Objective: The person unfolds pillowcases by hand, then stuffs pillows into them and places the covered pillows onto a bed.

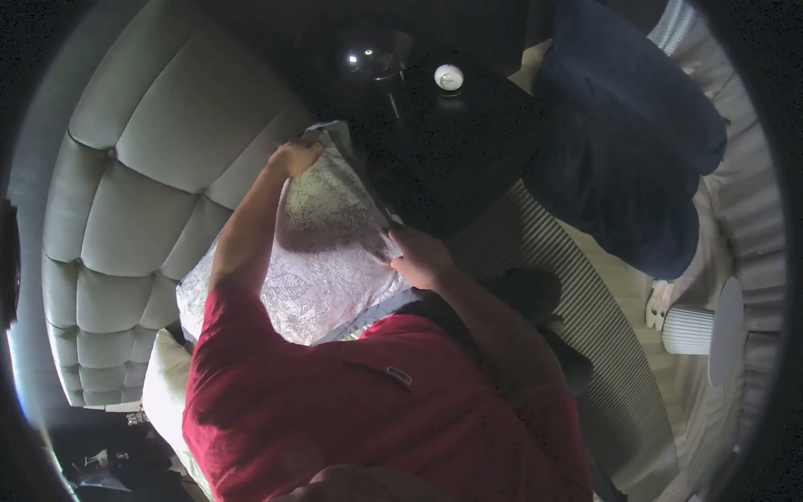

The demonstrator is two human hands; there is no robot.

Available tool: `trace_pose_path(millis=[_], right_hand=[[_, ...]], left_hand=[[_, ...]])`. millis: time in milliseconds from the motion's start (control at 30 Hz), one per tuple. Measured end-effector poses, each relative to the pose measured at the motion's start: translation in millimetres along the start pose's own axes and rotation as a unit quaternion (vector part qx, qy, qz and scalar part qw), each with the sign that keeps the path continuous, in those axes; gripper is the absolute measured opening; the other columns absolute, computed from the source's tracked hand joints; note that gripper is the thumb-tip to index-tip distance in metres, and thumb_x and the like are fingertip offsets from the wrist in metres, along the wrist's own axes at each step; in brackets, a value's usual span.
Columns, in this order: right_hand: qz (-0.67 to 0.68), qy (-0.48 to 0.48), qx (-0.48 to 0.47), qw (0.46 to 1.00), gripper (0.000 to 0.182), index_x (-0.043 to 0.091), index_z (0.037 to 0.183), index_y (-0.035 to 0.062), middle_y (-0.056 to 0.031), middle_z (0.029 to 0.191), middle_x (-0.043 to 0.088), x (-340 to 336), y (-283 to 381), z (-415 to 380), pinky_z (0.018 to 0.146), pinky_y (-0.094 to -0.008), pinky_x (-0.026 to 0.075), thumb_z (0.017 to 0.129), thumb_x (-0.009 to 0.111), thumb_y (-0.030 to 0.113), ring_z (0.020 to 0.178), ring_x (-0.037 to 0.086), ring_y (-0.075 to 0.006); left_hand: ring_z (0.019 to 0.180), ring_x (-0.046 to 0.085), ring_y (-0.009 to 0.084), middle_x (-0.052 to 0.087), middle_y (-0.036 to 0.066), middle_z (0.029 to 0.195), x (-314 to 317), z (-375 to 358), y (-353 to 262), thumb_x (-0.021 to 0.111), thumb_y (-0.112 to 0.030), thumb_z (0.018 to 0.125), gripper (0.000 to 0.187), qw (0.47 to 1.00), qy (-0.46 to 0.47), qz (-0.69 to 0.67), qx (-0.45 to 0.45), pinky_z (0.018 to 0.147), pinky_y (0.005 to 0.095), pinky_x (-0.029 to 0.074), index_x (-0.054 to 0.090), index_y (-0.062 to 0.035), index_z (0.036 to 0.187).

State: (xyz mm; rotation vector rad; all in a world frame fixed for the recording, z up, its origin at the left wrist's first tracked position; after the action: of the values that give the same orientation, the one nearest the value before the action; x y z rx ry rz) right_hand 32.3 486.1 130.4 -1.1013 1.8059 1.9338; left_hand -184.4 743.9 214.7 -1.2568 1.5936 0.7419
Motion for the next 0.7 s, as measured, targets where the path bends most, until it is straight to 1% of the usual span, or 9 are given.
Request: trace_pose_path(millis=[67, 100, 167, 200, 300, 400, 500, 600, 700], right_hand=[[-0.002, 0.032, 0.054, 0.998, 0.024, 0.05, 0.105, 0.0085, -0.0112, 0.1, 0.062, -2.4, -7.2, -6.5, 0.076, -0.0416, 0.046, 0.086, 0.064, 0.012, 0.09, 0.061, -0.0309], [-0.001, 0.037, 0.071, 0.997, 0.021, 0.049, 0.099, 0.0087, -0.0097, 0.099, 0.06, -0.5, -13.6, -10.9, 0.077, -0.0412, 0.045, 0.087, 0.065, 0.015, 0.091, 0.06, -0.03], [0.003, 0.003, 0.039, 0.999, 0.053, 0.047, 0.137, 0.008, -0.0134, 0.118, 0.062, 8.6, -26.9, -21.8, 0.091, -0.0405, 0.047, 0.091, 0.068, 0.028, 0.108, 0.061, -0.0315], [0.004, -0.009, 0.033, 0.999, 0.062, 0.047, 0.146, 0.0078, -0.0143, 0.123, 0.062, 13.1, -33.0, -27.8, 0.095, -0.0403, 0.048, 0.092, 0.068, 0.031, 0.112, 0.061, -0.0318], [0.016, -0.081, 0.027, 0.996, 0.063, 0.05, 0.147, 0.0092, -0.0115, 0.139, 0.06, 18.9, -46.2, -51.5, 0.107, -0.039, 0.044, 0.089, 0.066, 0.028, 0.128, 0.057, -0.0296], [0.029, -0.057, 0.094, 0.994, 0.061, 0.049, 0.149, 0.0165, -0.0094, 0.119, 0.062, 8.5, -49.8, -80.1, 0.098, -0.0402, 0.047, 0.091, 0.064, 0.027, 0.108, 0.06, -0.0278], [0.001, -0.153, 0.073, 0.985, 0.058, 0.05, 0.145, 0.012, -0.0086, 0.109, 0.063, -4.8, -63.5, -113.0, 0.089, -0.0411, 0.05, 0.092, 0.069, 0.025, 0.099, 0.061, -0.0272], [0.029, -0.201, 0.182, 0.962, 0.054, 0.052, 0.146, 0.0094, -0.0135, 0.139, 0.061, -17.0, -75.2, -167.2, 0.107, -0.0422, 0.045, 0.097, 0.063, 0.03, 0.127, 0.056, -0.0333], [0.002, -0.332, 0.272, 0.903, 0.052, 0.054, 0.144, 0.0189, -0.0127, 0.135, 0.062, -23.4, -87.1, -245.7, 0.1, -0.0429, 0.051, 0.096, 0.066, 0.032, 0.121, 0.061, -0.0318]], left_hand=[[0.144, 0.04, 0.0389, 0.039, 0.01, 0.159, 18.3, 38.5, 15.1, 0.03, -0.058, 0.097, 0.064, 0.999, 0.023, 0.014, -0.031, 0.115, 0.0469, 0.034, 0.038, -0.0291, 0.154], [0.142, 0.044, 0.0381, 0.044, 0.013, 0.157, 19.1, 45.4, 12.2, 0.033, -0.057, 0.096, 0.067, 0.999, 0.029, 0.02, -0.036, 0.113, 0.0452, 0.038, 0.04, -0.0242, 0.154], [0.142, 0.045, 0.0346, 0.045, 0.014, 0.157, 4.6, 30.6, -5.4, 0.035, -0.053, 0.094, 0.07, 0.996, 0.028, -0.005, -0.09, 0.113, 0.0431, 0.039, 0.044, -0.0179, 0.154], [0.143, 0.045, 0.0337, 0.045, 0.014, 0.157, 0.6, 29.4, -7.6, 0.035, -0.052, 0.093, 0.071, 0.994, 0.027, -0.009, -0.101, 0.112, 0.0426, 0.04, 0.045, -0.0164, 0.154], [0.14, 0.049, 0.0323, 0.051, 0.014, 0.151, 3.0, 42.9, 2.7, 0.043, -0.067, 0.089, 0.08, 0.995, 0.019, -0.005, -0.099, 0.113, 0.0395, 0.04, 0.052, -0.0143, 0.149], [0.133, 0.055, 0.0344, 0.057, 0.014, 0.144, 6.0, 62.3, -16.8, 0.042, -0.067, 0.094, 0.076, 0.993, -0.013, 0.117, -0.027, 0.105, 0.0448, 0.047, 0.047, -0.0151, 0.149], [0.12, 0.064, 0.0367, 0.063, 0.015, 0.134, -19.7, -28.3, -74.3, 0.051, -0.065, 0.094, 0.064, 0.984, -0.111, 0.123, -0.071, 0.095, 0.0485, 0.053, 0.049, -0.0275, 0.146], [0.123, 0.06, 0.0397, 0.063, 0.021, 0.132, -4.7, -19.9, -124.6, 0.051, -0.064, 0.096, 0.073, 0.97, -0.166, 0.123, 0.131, 0.098, 0.0523, 0.051, 0.047, -0.0126, 0.148], [0.12, 0.064, 0.0352, 0.063, 0.024, 0.134, 12.7, -44.0, -219.3, 0.061, -0.041, 0.1, 0.062, 0.923, -0.09, -0.034, 0.373, 0.103, 0.043, 0.049, 0.051, -0.0013, 0.145]])
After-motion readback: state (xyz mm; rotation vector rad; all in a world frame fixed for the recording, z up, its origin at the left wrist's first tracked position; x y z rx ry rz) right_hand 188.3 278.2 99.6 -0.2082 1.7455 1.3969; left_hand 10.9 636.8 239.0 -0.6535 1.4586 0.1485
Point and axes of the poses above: each hand's wrist, its own z-axis towards the middle knuckle, its own x-axis out of the palm, y = z × x, the point moved 4 cm from there along z, towards the middle knuckle
